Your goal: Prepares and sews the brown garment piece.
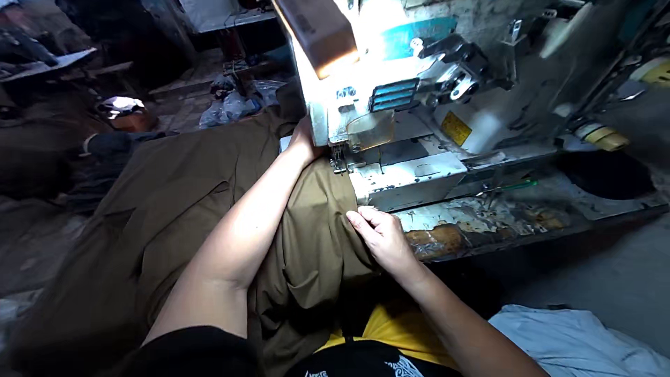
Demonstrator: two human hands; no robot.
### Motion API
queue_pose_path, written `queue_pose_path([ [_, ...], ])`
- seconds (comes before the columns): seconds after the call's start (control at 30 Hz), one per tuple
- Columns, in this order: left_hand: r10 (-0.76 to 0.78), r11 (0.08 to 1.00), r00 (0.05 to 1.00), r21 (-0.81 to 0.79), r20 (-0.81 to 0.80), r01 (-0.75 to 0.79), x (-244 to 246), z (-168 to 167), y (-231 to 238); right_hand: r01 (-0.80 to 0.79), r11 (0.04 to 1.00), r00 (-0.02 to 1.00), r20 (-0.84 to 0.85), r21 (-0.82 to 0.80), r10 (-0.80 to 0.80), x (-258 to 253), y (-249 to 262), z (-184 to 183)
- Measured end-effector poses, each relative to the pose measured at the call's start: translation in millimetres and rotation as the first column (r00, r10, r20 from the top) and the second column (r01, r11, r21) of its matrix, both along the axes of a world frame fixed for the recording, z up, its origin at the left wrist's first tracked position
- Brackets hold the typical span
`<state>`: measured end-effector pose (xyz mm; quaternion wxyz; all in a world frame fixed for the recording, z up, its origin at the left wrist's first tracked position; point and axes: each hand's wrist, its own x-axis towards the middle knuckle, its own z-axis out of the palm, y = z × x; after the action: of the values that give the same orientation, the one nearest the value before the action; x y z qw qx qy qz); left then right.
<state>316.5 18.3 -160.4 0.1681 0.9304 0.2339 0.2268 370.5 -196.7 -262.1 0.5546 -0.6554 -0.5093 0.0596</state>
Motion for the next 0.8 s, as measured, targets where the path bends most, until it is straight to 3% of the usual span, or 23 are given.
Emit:
queue_pose_path([
  [0.07, 0.031, 0.999, 0.999, -0.007, -0.037, -0.031, 0.7, 3.6, 4.4, 0.094, 0.993, 0.981, 0.163, 0.064, -0.103, -6.6, -19.2, 0.0],
  [0.13, 0.060, 0.996, 0.998, 0.072, -0.004, -0.060, -10.5, 4.7, 9.0, 0.082, 0.977, 0.981, 0.155, 0.199, -0.114, -15.2, -40.3, -2.1],
  [0.2, 0.024, 0.985, 0.994, 0.170, 0.107, -0.042, -52.7, 5.9, -6.5, -0.017, 0.948, 0.997, 0.071, 0.317, -0.005, -29.7, -52.7, -9.6],
  [0.27, -0.137, 0.974, 0.968, 0.205, 0.211, 0.093, -114.6, 5.5, -41.9, -0.155, 0.924, 0.987, 0.016, 0.350, 0.160, -49.0, -49.0, -19.2],
  [0.33, -0.334, 0.936, 0.942, 0.115, -0.016, 0.334, -180.2, -6.6, -91.5, -0.282, 0.902, 0.952, -0.019, 0.328, 0.305, -71.6, -38.9, -25.4],
  [0.4, -0.416, 0.889, 0.818, 0.012, -0.398, 0.458, -234.9, -35.0, -133.1, -0.387, 0.873, 0.902, -0.073, 0.297, 0.425, -93.2, -30.8, -26.4],
  [0.5, -0.358, 0.916, 0.570, -0.161, -0.740, 0.367, -277.4, -79.7, -158.3, -0.461, 0.851, 0.858, -0.119, 0.250, 0.500, -112.6, -29.2, -27.9],
  [0.53, -0.308, 0.935, 0.567, -0.135, -0.764, 0.327, -285.7, -93.3, -156.3, -0.478, 0.846, 0.846, -0.135, 0.235, 0.515, -115.2, -29.9, -30.7],
  [0.63, -0.244, 0.965, 0.829, -0.040, -0.503, 0.259, -291.3, -99.7, -145.2, -0.627, 0.771, 0.730, -0.261, 0.111, 0.632, -115.8, -40.5, -37.7],
  [0.7, -0.292, 0.956, 0.902, -0.094, -0.319, 0.277, -272.3, -68.5, -150.4, -0.754, 0.656, 0.609, -0.410, -0.034, 0.679, -113.5, -54.9, -33.5],
  [0.73, -0.310, 0.950, 0.912, -0.048, -0.269, 0.309, -262.6, -50.8, -151.8, -0.782, 0.621, 0.572, -0.465, -0.058, 0.676, -112.4, -61.8, -30.3],
  [0.8, -0.325, 0.932, 0.922, 0.092, -0.212, 0.350, -247.8, -14.3, -145.8, -0.743, 0.669, 0.589, -0.484, -0.009, 0.647, -108.3, -71.6, -25.7],
])
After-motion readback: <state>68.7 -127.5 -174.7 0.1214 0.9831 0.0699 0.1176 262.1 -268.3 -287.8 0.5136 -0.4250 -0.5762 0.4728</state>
